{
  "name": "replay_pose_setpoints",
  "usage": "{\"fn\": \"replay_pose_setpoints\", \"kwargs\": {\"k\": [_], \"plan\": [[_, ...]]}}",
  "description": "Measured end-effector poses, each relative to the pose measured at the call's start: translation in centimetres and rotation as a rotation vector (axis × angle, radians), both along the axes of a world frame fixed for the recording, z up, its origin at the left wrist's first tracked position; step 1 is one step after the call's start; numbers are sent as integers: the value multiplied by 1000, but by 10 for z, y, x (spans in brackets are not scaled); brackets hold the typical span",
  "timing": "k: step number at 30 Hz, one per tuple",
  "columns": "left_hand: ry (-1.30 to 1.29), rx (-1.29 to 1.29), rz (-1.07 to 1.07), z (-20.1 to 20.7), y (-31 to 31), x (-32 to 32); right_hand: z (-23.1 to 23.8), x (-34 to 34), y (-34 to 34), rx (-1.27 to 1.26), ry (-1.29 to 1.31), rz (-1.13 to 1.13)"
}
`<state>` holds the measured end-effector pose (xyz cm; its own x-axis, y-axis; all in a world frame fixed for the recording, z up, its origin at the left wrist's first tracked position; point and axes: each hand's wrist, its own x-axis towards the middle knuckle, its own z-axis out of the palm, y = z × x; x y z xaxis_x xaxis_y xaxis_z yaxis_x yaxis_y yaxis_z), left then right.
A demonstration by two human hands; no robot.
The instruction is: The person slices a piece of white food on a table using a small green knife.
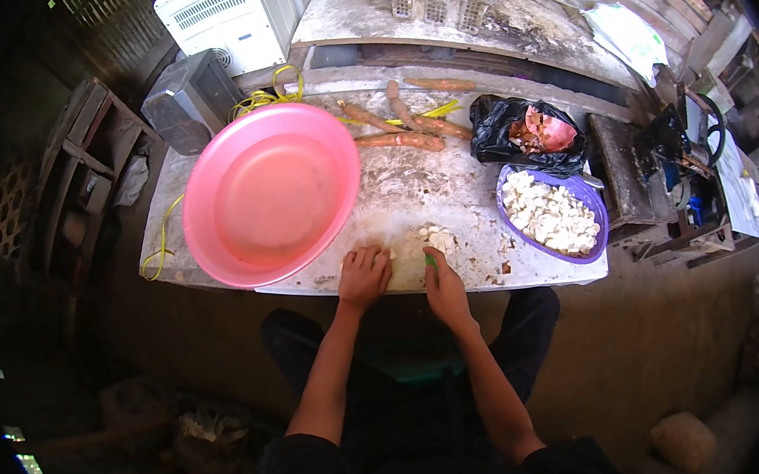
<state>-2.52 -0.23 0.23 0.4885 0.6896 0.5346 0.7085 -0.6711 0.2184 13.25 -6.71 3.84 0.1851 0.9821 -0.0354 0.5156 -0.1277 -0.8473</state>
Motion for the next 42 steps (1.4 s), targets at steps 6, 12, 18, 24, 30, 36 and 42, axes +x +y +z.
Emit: {"fn": "replay_pose_setpoints", "kwargs": {"k": [6, 12, 18, 24, 30, 36, 42], "plan": [[-12, -4, 0, -1, 1, 1, 6, 6, 1, -60, -111, 23], [-8, 21, 5, -5, 3, 4, 4, 6, 3, -10, -147, -68], [-10, 39, 1, -7, 3, 5, 13, 4, 6, -76, -77, 33], [-14, 36, 6, -5, 2, 6, 9, 2, 6, -88, -102, -22], [-15, 31, 8, -5, 3, 6, 4, 2, 8, -96, -109, -85], [2, 25, -12, -3, 3, 3, 6, -6, 6, -120, -57, -66], [0, 0, -40, -7, 3, 3, -2, -22, 6, -217, -71, 22]]}}
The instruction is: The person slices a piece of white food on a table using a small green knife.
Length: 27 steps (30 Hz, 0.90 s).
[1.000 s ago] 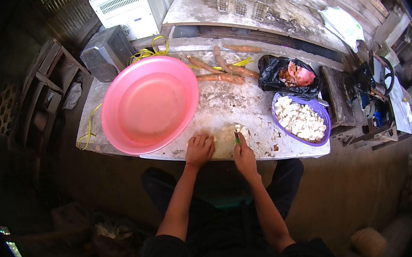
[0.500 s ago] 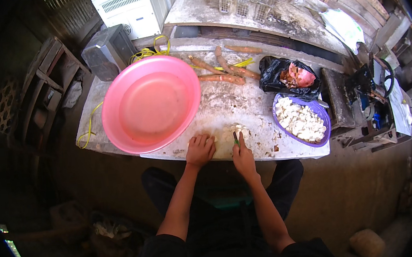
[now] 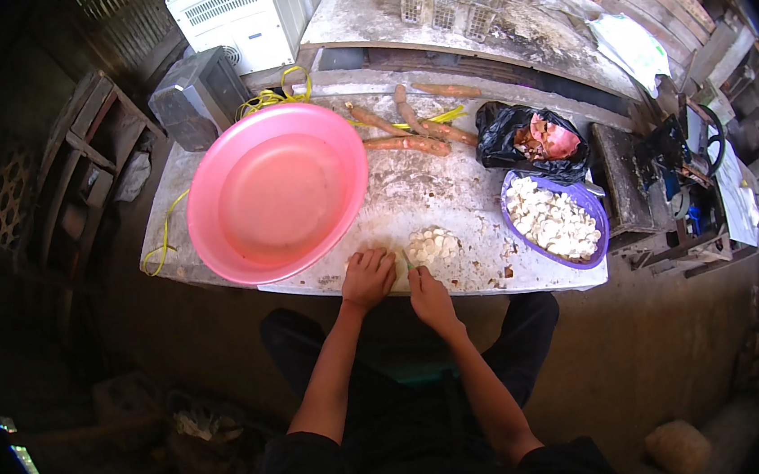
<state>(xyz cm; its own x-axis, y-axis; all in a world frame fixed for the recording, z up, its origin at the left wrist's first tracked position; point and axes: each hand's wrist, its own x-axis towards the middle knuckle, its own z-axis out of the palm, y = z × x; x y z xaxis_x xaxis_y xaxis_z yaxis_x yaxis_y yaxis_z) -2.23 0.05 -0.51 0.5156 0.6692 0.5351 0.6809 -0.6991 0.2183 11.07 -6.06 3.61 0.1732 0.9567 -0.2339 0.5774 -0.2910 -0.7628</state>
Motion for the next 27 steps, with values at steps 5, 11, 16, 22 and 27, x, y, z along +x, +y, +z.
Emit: {"fn": "replay_pose_setpoints", "kwargs": {"k": [5, 11, 16, 22, 27], "plan": [[11, -2, -26, 4, -1, -2, 2, -11, 4, -49, -34, 33], [19, 0, -17, 4, -2, -1, 6, -9, 5, -47, -61, 46], [39, 9, -12, 2, -1, -2, 8, -6, 8, -28, -94, 81], [49, 8, -11, 3, -1, -3, 17, -6, 10, -88, -200, 116], [54, 20, -14, 0, -1, -7, 20, -11, 11, -115, -179, 111]]}}
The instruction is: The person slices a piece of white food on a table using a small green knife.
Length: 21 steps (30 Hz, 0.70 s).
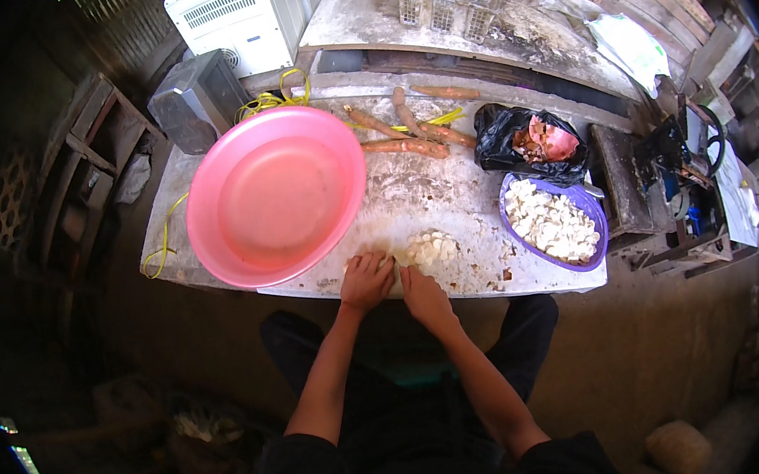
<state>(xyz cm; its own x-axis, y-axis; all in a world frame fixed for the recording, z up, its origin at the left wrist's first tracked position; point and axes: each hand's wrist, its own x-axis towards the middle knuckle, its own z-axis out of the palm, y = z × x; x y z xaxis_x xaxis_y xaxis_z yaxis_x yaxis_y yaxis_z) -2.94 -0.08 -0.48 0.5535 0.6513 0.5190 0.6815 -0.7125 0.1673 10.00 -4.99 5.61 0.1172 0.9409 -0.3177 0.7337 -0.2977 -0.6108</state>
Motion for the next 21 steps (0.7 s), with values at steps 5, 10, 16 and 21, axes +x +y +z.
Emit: {"fn": "replay_pose_setpoints", "kwargs": {"k": [5, 10, 16, 21], "plan": [[-6, 0, 4, 2, 0, 3, -24, -4, 2, 48, -80, 12], [-5, -48, 31, 2, 2, 4, -21, 1, 6, 27, -110, 47], [-4, -41, 58, -3, 2, 5, -12, 13, 6, 15, -196, 83], [-9, -16, 59, 0, 3, 4, -15, 20, -3, 61, -13, -3]]}}
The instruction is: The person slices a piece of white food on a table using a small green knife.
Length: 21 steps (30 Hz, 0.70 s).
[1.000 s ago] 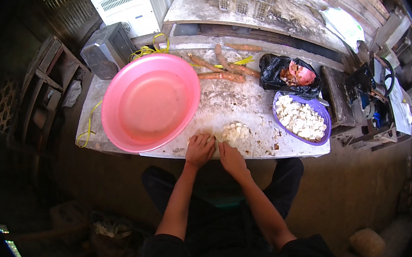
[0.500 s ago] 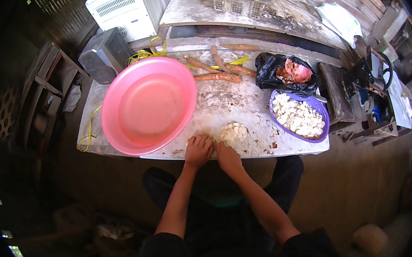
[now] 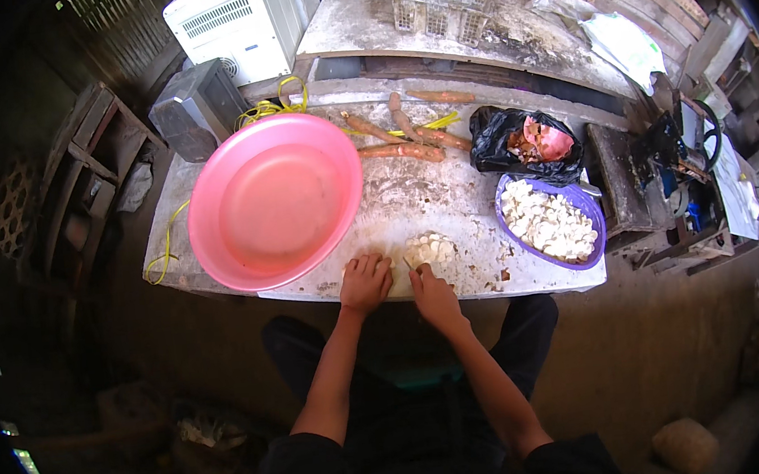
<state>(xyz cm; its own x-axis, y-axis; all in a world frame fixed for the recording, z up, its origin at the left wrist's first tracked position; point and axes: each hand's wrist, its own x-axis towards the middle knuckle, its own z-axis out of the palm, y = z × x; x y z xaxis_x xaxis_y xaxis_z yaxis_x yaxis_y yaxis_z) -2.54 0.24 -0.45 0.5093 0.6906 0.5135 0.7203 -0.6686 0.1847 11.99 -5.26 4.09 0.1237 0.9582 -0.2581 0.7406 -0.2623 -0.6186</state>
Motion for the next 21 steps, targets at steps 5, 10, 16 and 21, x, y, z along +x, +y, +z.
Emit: {"fn": "replay_pose_setpoints", "kwargs": {"k": [5, 10, 16, 21], "plan": [[-6, -13, 2, 2, -1, 0, 7, 5, -3, 108, 103, -51], [-24, -6, -1, -1, -1, 0, 10, 3, -7, 110, 83, -61], [-37, -1, -31, 2, -2, 2, -13, -10, -10, 190, 273, -72], [-29, 1, -32, 0, -1, 4, -20, -14, -5, 216, 375, -59]]}}
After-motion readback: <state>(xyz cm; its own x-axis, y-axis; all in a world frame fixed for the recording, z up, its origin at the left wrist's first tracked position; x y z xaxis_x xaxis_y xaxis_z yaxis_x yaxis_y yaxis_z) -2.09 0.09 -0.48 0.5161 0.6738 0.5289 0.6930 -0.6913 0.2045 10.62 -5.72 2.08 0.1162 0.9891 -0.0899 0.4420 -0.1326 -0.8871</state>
